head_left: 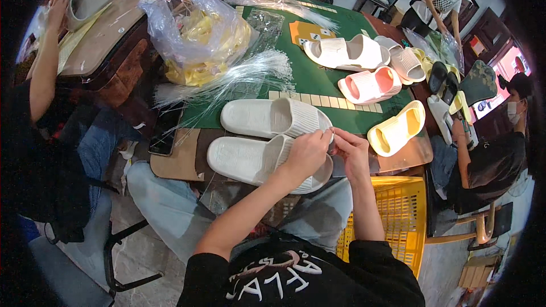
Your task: The person pairs slippers together by threading and fastening plastic ties through them by hand.
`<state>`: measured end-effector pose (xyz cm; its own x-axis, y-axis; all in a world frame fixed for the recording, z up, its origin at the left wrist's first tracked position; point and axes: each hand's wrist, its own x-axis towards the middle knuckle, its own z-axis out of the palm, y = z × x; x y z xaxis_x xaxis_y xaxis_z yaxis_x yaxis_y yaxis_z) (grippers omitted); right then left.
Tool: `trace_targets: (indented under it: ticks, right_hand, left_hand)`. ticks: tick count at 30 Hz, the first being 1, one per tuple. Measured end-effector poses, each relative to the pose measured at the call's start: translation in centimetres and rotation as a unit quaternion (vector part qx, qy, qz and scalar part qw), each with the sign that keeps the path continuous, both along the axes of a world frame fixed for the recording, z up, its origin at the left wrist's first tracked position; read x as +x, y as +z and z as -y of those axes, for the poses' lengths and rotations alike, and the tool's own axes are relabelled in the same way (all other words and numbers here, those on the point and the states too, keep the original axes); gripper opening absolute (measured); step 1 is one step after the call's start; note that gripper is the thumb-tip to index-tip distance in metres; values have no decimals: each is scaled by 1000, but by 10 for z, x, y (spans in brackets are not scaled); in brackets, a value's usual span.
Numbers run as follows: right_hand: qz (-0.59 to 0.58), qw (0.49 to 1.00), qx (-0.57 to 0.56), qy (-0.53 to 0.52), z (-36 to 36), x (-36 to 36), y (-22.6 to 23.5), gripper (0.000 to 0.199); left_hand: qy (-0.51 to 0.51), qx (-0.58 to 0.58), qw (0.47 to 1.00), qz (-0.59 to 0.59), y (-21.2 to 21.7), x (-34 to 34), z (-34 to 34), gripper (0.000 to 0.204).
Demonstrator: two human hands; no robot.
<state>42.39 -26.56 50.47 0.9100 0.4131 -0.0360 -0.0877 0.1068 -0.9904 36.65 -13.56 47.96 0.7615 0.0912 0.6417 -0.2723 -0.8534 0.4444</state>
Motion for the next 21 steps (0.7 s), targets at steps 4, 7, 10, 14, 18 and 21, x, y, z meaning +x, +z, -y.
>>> trace_targets:
  ticks: [4,7,10,14,18,21]
  right_hand:
    - [-11,1000,-2,11,1,5,0,22]
    - [-2,1000,-20,10,2,8,0,20]
    - [42,998,-53,20,4,11,3,20]
    - [77,993,-86,27,2,8,10,19]
    - [108,987,-114,35,5,12,10,19]
    - [148,977,-149,45,8,12,12,18]
  left_hand:
    - [19,30,999,-6,-4,1,3,31]
    - [39,56,998,2,-5,1,4,32]
    - [49,74,996,8,-5,1,3,33]
    - [47,81,996,9,-5,0,3,34]
    - [58,97,994,10,-3,-3,4,34]
    - [57,84,995,6,-2,-5,5,34]
